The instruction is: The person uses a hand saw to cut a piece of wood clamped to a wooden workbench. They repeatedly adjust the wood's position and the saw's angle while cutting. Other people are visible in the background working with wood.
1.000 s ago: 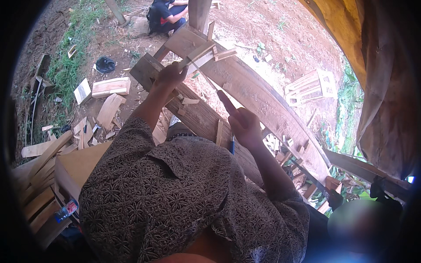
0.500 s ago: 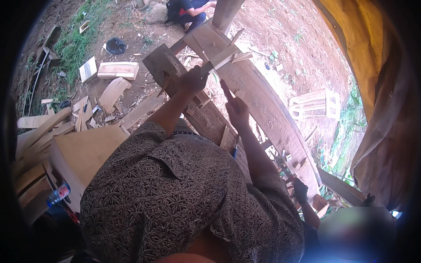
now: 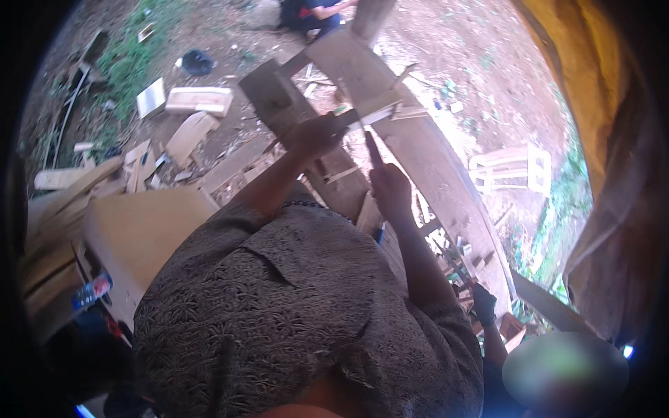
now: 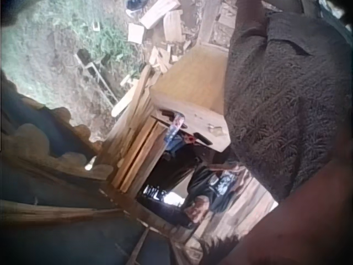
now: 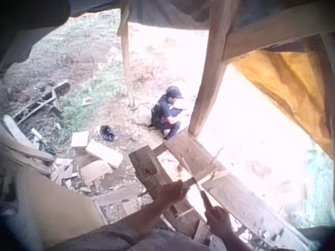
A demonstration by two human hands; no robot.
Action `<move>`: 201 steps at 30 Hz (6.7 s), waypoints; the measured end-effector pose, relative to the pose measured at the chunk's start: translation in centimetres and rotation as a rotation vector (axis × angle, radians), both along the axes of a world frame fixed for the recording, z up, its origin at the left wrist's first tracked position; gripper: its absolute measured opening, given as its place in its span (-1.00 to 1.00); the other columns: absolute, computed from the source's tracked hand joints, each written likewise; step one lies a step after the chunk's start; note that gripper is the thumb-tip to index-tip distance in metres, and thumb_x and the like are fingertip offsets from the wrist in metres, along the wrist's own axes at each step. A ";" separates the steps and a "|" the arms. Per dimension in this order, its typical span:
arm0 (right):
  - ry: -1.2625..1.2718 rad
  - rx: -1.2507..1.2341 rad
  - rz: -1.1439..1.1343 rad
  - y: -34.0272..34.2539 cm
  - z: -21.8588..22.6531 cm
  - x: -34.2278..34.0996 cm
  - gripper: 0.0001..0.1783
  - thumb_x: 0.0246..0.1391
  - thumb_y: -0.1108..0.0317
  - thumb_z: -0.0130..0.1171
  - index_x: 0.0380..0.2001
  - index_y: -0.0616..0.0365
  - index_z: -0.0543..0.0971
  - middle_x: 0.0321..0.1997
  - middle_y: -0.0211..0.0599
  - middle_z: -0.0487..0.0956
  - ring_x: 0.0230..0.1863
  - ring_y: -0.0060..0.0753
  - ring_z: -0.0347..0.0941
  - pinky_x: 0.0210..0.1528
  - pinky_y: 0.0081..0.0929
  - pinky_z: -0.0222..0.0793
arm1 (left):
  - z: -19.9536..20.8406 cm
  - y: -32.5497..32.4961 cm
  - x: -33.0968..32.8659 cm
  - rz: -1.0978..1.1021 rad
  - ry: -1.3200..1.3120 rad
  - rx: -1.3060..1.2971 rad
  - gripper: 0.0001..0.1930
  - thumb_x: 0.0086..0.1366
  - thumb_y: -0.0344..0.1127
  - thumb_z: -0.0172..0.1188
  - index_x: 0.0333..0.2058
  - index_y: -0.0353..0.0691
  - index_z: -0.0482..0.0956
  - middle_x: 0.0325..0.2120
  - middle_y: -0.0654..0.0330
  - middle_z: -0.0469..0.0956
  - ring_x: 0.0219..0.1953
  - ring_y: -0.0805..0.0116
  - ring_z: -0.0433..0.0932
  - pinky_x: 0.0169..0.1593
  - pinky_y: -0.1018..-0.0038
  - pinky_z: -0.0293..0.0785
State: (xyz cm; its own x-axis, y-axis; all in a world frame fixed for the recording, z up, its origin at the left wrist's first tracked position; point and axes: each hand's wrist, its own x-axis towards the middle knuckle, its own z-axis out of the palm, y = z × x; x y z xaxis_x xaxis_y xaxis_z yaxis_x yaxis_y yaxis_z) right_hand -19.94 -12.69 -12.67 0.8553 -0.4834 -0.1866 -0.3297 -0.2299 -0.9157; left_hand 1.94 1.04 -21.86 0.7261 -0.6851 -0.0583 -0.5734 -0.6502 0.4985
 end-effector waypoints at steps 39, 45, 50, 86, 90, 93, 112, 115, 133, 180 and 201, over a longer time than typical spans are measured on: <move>-0.058 -0.352 -0.021 0.1 -5.1 -4.2 -0.79 0.34 0.26 0.21 -0.37 0.12 0.53 -0.61 -0.59 0.35 -0.56 -0.74 0.23 -0.53 -0.60 0.07 | 3.7 -0.9 0.5 0.014 0.108 0.096 -0.50 0.37 0.15 0.15 -0.13 -0.26 0.52 -0.33 -0.02 0.69 -0.22 -0.05 0.71 -0.13 0.03 0.60; -0.021 -0.239 -0.024 0.9 -6.2 -7.8 -0.80 0.33 0.27 0.24 -0.33 0.15 0.54 -0.56 -0.53 0.39 -0.52 -0.66 0.21 -0.49 -0.50 0.08 | 0.1 -1.2 -0.9 -0.013 0.021 0.131 -0.50 0.37 0.17 0.12 -0.13 -0.23 0.50 -0.31 -0.01 0.69 -0.22 -0.06 0.71 -0.13 0.02 0.60; 0.072 -0.179 0.024 1.1 2.9 -7.2 -0.75 0.28 0.23 0.26 -0.31 0.21 0.54 -0.41 -0.23 0.52 -0.37 -0.34 0.45 -0.28 -0.36 0.34 | 0.7 -1.1 -0.8 -0.016 -0.052 0.116 -0.49 0.38 0.18 0.12 -0.18 -0.26 0.48 -0.37 -0.04 0.67 -0.28 -0.12 0.70 -0.17 -0.03 0.59; 0.146 -0.143 -0.177 5.3 14.9 -5.9 -0.75 0.31 0.35 0.24 -0.42 0.25 0.50 -0.57 -0.33 0.38 -0.50 -0.58 0.25 -0.42 -0.49 0.23 | 0.7 -0.2 -1.3 -0.094 -0.048 0.074 -0.50 0.37 0.15 0.15 -0.21 -0.28 0.50 -0.44 -0.07 0.68 -0.35 -0.10 0.71 -0.26 0.02 0.61; 0.146 -0.228 -0.098 5.1 16.4 -3.9 -0.74 0.31 0.39 0.23 -0.46 0.24 0.46 -0.56 -0.28 0.37 -0.52 -0.53 0.25 -0.43 -0.46 0.24 | 1.4 -0.1 -1.5 -0.089 -0.002 0.073 -0.53 0.37 0.12 0.17 -0.21 -0.28 0.50 -0.46 -0.07 0.67 -0.37 -0.10 0.71 -0.26 0.04 0.61; 0.138 -0.337 -0.070 4.7 15.7 -2.0 -0.70 0.31 0.40 0.21 -0.50 0.24 0.42 -0.57 -0.27 0.36 -0.54 -0.51 0.24 -0.47 -0.43 0.22 | 1.2 0.1 -2.2 -0.113 -0.032 0.027 -0.55 0.38 0.08 0.18 -0.20 -0.29 0.51 -0.47 -0.06 0.67 -0.38 -0.10 0.71 -0.27 0.04 0.61; 0.085 -0.051 -0.363 7.7 -3.2 -10.6 -0.77 0.29 0.26 0.28 -0.33 0.21 0.59 -0.52 -0.44 0.44 -0.44 -0.60 0.35 -0.36 -0.47 0.30 | 0.5 -0.4 -1.4 -0.099 0.017 0.047 -0.53 0.36 0.10 0.20 -0.20 -0.29 0.46 -0.43 -0.05 0.68 -0.34 -0.10 0.72 -0.28 0.06 0.64; 0.039 -0.267 -0.276 7.1 -1.4 -10.1 -0.73 0.31 0.22 0.28 -0.34 0.22 0.58 -0.54 -0.36 0.42 -0.47 -0.52 0.34 -0.37 -0.43 0.29 | 0.3 -0.5 -1.5 -0.065 -0.016 0.043 -0.52 0.35 0.14 0.19 -0.20 -0.26 0.49 -0.39 -0.03 0.66 -0.31 -0.08 0.69 -0.22 0.01 0.58; 0.036 0.172 -0.137 3.0 13.5 0.6 -0.69 0.40 0.20 0.07 -0.08 0.21 0.64 -0.48 -0.53 0.50 -0.47 -0.68 0.38 -0.38 -0.56 0.31 | -0.3 -1.1 -1.4 -0.105 0.025 0.054 -0.51 0.35 0.13 0.18 -0.17 -0.27 0.51 -0.35 -0.04 0.68 -0.26 -0.08 0.70 -0.19 0.03 0.59; 0.195 -0.201 -0.136 5.1 15.8 -4.4 -0.78 0.24 0.33 0.24 -0.43 0.25 0.55 -0.60 -0.24 0.45 -0.56 -0.43 0.38 -0.43 -0.37 0.33 | 1.5 -0.6 -0.2 -0.139 0.052 0.186 -0.47 0.38 0.16 0.11 -0.18 -0.32 0.52 -0.36 -0.15 0.68 -0.25 -0.15 0.70 -0.18 -0.01 0.58; 0.276 -0.155 -0.293 6.9 -2.7 -10.8 -0.65 0.26 0.08 0.32 -0.25 0.20 0.65 -0.50 -0.37 0.49 -0.43 -0.51 0.38 -0.33 -0.42 0.31 | 1.2 0.9 -3.4 -0.154 -0.057 0.149 -0.54 0.38 0.10 0.16 -0.19 -0.28 0.45 -0.39 -0.07 0.70 -0.35 -0.05 0.73 -0.26 0.05 0.64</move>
State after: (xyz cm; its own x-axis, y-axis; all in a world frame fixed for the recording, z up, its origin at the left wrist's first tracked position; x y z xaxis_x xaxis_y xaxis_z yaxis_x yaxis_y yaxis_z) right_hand -30.75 -5.78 -15.39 0.6061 -0.7387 -0.2950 -0.6290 -0.2180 -0.7462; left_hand -1.46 1.90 -20.71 0.6189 -0.7747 -0.1295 -0.6958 -0.6172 0.3673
